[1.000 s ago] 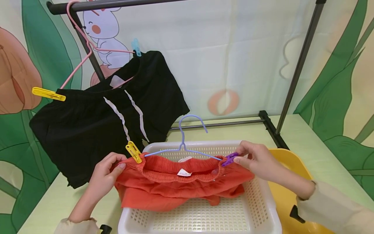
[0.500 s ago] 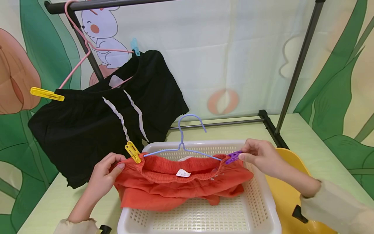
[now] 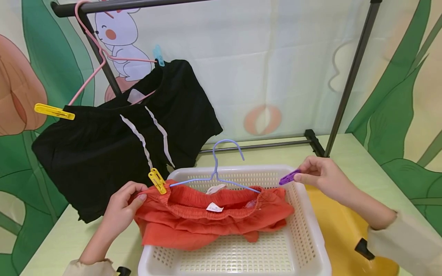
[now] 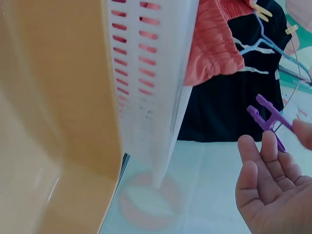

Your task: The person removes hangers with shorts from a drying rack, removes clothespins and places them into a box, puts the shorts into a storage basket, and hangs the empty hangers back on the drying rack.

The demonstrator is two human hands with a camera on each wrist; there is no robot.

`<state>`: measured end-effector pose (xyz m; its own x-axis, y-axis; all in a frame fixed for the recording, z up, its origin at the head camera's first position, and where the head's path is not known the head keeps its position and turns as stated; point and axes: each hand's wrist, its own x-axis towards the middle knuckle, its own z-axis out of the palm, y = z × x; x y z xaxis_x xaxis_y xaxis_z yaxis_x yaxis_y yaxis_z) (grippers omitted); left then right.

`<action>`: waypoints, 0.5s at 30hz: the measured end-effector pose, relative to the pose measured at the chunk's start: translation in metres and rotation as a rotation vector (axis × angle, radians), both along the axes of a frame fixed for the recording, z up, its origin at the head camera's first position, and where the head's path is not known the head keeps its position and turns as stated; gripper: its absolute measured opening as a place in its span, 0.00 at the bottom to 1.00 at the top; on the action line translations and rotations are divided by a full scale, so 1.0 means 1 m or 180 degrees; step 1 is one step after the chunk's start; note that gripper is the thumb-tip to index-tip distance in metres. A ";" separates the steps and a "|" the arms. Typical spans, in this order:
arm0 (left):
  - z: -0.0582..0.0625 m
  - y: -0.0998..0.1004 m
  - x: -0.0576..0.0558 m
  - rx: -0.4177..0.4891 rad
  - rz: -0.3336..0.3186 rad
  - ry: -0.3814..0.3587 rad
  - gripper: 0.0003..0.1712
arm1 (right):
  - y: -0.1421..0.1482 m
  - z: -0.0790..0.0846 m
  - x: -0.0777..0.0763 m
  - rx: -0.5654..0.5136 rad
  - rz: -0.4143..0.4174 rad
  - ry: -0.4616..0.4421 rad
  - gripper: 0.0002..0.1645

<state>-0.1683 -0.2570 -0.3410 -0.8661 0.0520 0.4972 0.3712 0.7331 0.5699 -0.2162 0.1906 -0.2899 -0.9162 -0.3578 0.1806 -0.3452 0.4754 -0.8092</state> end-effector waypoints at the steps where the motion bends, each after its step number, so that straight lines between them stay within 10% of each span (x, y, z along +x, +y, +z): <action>1: 0.000 0.000 0.000 -0.0001 0.0003 -0.0005 0.06 | 0.001 0.000 0.000 -0.0018 0.0005 -0.0027 0.09; 15: 0.000 0.000 0.002 -0.0019 0.0055 -0.0084 0.06 | 0.014 0.000 -0.005 -0.0190 0.0037 -0.0395 0.15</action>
